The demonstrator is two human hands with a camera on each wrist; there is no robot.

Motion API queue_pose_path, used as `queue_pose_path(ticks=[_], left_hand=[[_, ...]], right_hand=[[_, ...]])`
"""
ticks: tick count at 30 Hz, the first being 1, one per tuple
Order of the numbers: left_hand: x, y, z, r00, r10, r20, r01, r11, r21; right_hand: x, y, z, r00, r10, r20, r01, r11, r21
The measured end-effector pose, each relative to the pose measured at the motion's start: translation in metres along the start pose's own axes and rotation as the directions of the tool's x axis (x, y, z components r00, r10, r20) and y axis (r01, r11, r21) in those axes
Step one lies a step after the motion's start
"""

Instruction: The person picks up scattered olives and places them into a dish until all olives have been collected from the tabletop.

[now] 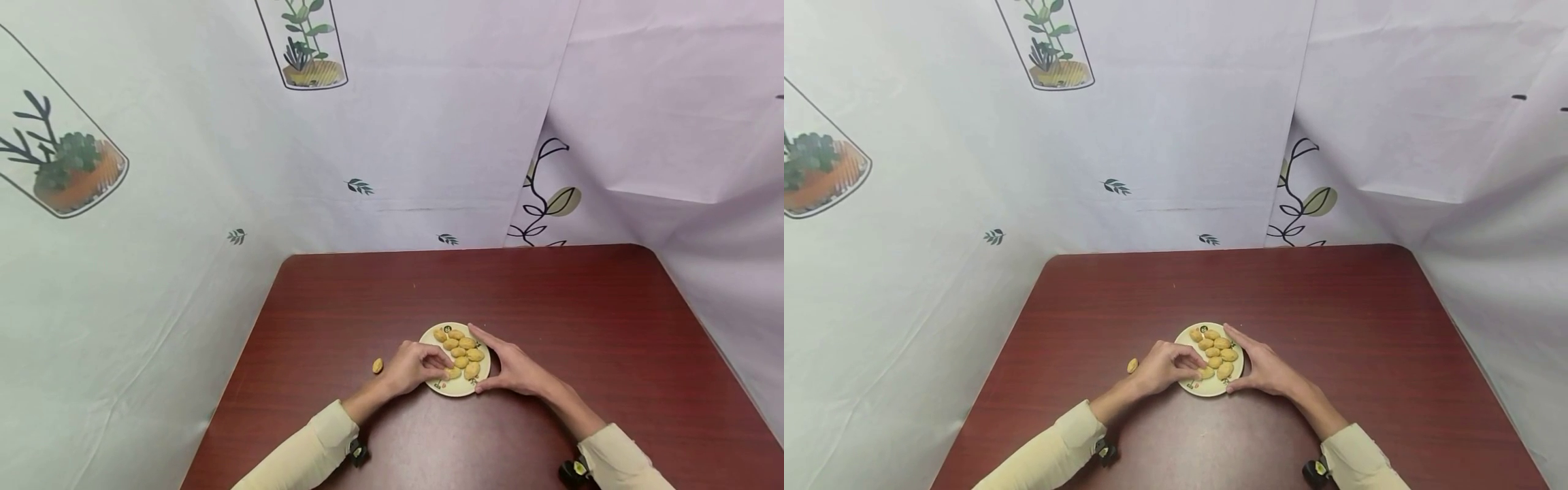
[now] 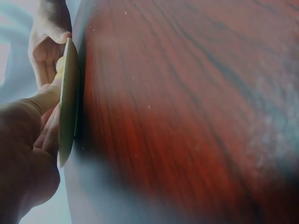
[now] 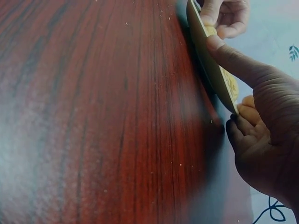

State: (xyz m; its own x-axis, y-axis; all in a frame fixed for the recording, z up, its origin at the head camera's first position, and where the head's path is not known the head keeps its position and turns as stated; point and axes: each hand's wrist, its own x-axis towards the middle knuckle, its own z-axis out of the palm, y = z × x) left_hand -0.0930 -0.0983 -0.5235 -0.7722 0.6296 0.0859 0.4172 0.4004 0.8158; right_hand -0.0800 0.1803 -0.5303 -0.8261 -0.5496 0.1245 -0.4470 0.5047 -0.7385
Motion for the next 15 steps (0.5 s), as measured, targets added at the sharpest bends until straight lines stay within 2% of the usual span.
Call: queue_pose_path(ticks=[6, 15], left_hand=[[0.0025, 0.0006, 0.0023, 1.0, 0.003, -0.003, -0.003, 1.0, -0.004], [0.0046, 0.0012, 0.002, 0.998, 0.036, 0.041, -0.038, 0.999, 0.036]], right_hand=[[0.0003, 0.0003, 0.0003, 1.0, 0.005, 0.001, -0.005, 1.0, -0.005], [0.0001, 0.0009, 0.0006, 1.0, -0.002, -0.006, 0.002, 1.0, -0.006]])
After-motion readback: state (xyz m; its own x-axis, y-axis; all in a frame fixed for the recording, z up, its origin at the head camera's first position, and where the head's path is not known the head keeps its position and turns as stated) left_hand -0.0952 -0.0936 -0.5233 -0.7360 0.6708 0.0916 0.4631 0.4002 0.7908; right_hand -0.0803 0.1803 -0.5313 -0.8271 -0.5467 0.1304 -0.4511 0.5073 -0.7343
